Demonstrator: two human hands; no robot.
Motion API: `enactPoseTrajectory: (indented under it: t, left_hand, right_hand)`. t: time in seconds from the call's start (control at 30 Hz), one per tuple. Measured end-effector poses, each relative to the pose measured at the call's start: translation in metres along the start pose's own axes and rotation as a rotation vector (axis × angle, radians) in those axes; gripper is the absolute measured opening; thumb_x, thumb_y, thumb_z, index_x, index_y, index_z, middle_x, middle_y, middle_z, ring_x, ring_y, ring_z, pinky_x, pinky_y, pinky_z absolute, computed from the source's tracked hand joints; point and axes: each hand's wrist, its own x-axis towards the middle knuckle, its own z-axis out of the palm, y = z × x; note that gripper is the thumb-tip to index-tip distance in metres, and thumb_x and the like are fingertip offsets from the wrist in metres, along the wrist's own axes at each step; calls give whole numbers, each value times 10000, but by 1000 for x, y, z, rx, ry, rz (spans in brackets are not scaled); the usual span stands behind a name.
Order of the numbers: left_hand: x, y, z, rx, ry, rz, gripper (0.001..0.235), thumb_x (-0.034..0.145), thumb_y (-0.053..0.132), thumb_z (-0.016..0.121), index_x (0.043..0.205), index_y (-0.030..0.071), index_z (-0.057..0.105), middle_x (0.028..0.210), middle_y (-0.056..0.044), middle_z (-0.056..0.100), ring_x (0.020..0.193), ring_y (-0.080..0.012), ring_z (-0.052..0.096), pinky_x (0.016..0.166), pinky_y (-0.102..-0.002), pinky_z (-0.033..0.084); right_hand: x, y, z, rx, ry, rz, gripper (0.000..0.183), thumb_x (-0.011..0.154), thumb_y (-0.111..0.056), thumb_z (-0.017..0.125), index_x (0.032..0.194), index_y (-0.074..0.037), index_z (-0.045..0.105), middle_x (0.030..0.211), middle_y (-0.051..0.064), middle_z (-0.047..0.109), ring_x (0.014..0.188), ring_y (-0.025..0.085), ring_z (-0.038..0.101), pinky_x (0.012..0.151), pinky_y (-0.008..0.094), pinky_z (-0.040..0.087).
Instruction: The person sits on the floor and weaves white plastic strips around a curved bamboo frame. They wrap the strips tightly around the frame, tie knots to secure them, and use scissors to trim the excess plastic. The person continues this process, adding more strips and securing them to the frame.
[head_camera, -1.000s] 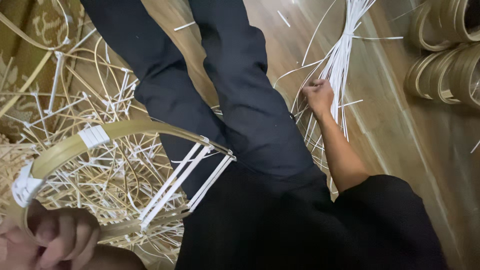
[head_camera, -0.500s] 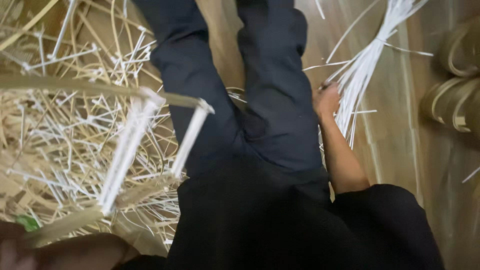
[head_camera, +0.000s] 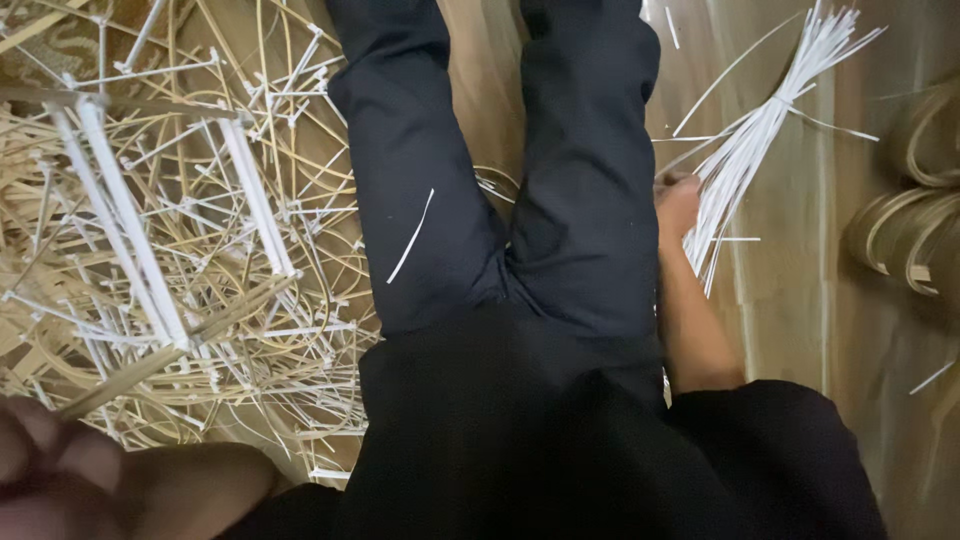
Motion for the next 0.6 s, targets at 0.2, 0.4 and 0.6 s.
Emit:
enactPoseTrajectory:
  t: [0.2,0.4,0.6]
  left_hand:
    - [14,-5,14,101,-1,69,297,864,12,489,704,126,267,680,-66,224,500,-131,214,401,-263,154]
    - [23,-7,34,195,74,40,279,952,106,397,728,149,237,706,-31,226,471,-95,190,384,-236,133]
    - [34,-6,30,3,-21,-134,197,935,82,363,781,147,257,676,-8,253,491,-72,197,367,-228,114]
  right_hand:
    - [-1,8,-9,508,-250,-62,240,863,-66,797,1035,0,645,881,72,699,792,168,658,687,304,518]
    - [-5,15,-73,644,-471,51,70,952,-57,710,968,-69,644,827,-13,639,699,76,568,604,226,453]
    - [-25,-1,-97,905,-398,20,72,955,-64,723,962,-78,653,850,3,685,723,89,636,635,238,544]
